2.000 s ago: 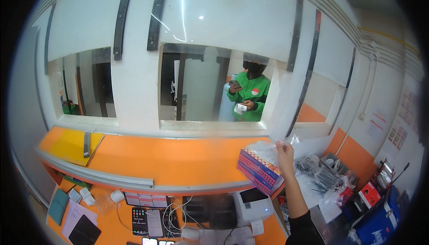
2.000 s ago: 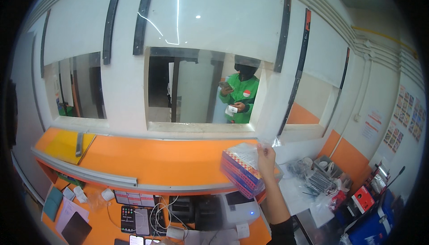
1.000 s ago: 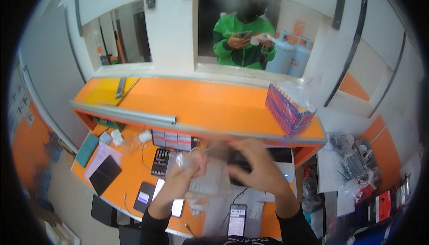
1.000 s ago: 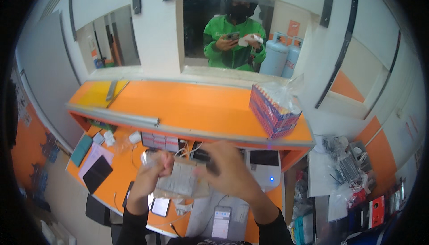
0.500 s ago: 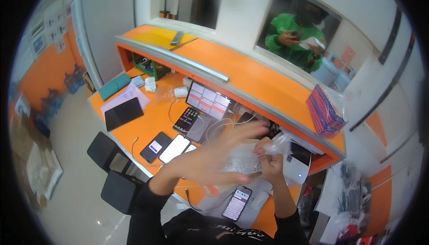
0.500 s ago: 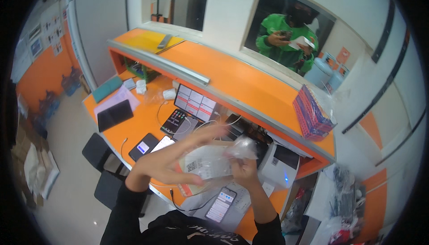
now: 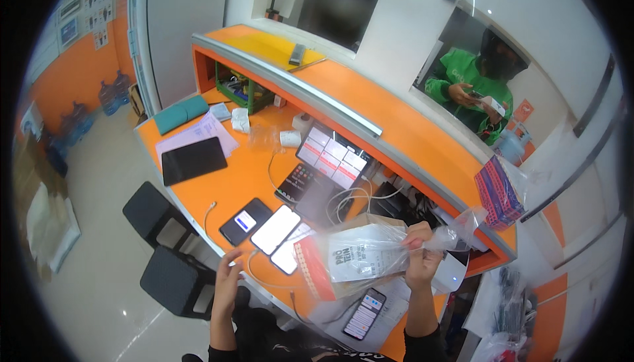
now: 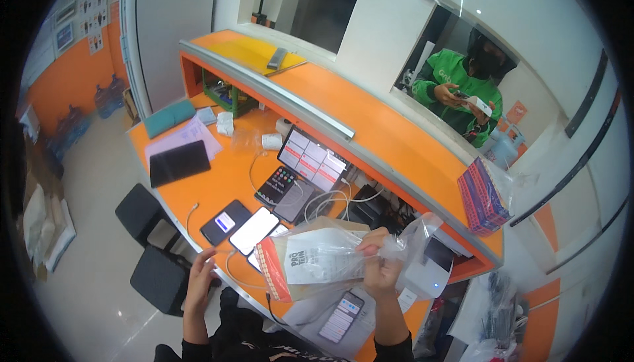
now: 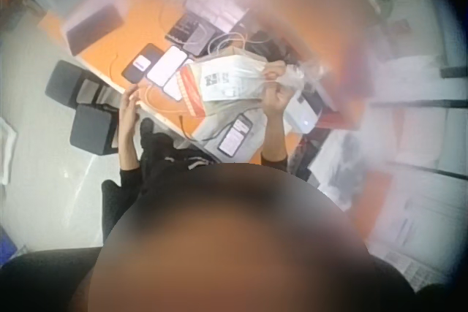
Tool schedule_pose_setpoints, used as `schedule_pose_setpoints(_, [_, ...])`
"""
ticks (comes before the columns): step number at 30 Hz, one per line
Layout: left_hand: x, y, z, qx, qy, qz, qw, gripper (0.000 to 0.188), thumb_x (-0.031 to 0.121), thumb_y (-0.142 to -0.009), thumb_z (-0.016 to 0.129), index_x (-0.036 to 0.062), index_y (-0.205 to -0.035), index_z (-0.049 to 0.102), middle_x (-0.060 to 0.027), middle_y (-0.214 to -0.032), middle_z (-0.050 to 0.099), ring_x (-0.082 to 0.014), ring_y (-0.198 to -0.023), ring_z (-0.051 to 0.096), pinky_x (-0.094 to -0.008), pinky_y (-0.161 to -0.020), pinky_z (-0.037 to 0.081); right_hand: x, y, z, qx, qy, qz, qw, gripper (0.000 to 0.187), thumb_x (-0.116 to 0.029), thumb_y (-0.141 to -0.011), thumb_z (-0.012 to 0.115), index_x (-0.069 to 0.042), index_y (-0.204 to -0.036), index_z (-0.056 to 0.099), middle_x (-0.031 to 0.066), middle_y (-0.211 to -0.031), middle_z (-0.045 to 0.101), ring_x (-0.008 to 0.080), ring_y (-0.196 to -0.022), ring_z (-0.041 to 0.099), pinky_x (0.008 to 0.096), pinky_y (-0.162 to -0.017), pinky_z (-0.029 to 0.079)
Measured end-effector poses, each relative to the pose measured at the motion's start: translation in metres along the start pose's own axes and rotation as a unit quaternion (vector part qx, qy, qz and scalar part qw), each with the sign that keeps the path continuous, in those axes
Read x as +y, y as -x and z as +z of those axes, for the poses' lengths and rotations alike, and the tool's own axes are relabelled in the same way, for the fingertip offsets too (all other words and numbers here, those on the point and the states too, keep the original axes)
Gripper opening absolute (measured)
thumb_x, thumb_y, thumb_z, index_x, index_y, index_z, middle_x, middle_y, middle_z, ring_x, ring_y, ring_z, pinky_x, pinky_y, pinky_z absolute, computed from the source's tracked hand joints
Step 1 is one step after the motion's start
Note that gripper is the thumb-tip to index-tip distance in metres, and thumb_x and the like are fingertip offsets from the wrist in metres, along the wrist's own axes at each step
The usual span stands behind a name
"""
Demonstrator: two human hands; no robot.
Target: The person places fried chicken pieces into a branded box, closes it, and then places the box into a clear plastic bag. They repeat this process for a second box. Finally, they hand the packaged items to a customer at the counter.
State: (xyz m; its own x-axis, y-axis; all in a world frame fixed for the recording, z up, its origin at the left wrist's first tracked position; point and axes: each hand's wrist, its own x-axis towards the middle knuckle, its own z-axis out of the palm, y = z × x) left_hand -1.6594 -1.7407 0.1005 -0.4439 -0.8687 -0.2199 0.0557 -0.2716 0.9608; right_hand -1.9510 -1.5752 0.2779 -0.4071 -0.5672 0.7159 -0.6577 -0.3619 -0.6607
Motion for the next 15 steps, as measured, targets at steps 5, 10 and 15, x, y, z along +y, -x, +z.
schedule_pose_setpoints(5, [-0.006, -0.099, -0.090, 0.196, 0.054, 0.132, 0.970, 0.040, -0.001, -0.086, 0.048, 0.0019, -0.126, 0.048, -0.0048, -0.121, 0.051, -0.0120, -0.092, 0.053, -0.0234, -0.078, 0.044, 0.000, -0.030, 0.055, 0.049, 0.046, 0.063, 0.996, 0.014, -0.009, -0.092, 0.055, 0.000, -0.083, 0.060, 0.0056, -0.079, 0.057, 0.0136, -0.076, 0.051, 0.0267, -0.069, 0.039])
schedule_pose_setpoints(10, [0.007, -0.261, -0.235, 0.391, -0.162, 0.282, 0.861, 0.040, -0.004, -0.081, 0.046, 0.0021, -0.120, 0.049, -0.0071, -0.114, 0.051, -0.0139, -0.094, 0.052, -0.0264, -0.078, 0.044, 0.000, -0.078, 0.123, 0.102, 0.090, 0.066, 0.988, 0.018, -0.017, -0.092, 0.057, -0.002, -0.081, 0.059, 0.0062, -0.078, 0.057, 0.0149, -0.076, 0.051, 0.0286, -0.071, 0.039])
schedule_pose_setpoints(15, [-0.005, -0.424, -0.369, 0.540, -0.319, 0.110, 0.771, 0.034, 0.011, -0.087, 0.052, 0.0021, -0.120, 0.051, -0.0166, -0.121, 0.049, -0.0338, -0.113, 0.046, -0.0421, -0.097, 0.036, -0.016, -0.142, 0.168, 0.211, 0.208, 0.028, 0.955, 0.018, -0.019, -0.095, 0.053, -0.005, -0.084, 0.052, 0.0031, -0.083, 0.050, 0.0134, -0.083, 0.048, 0.0272, -0.075, 0.036])
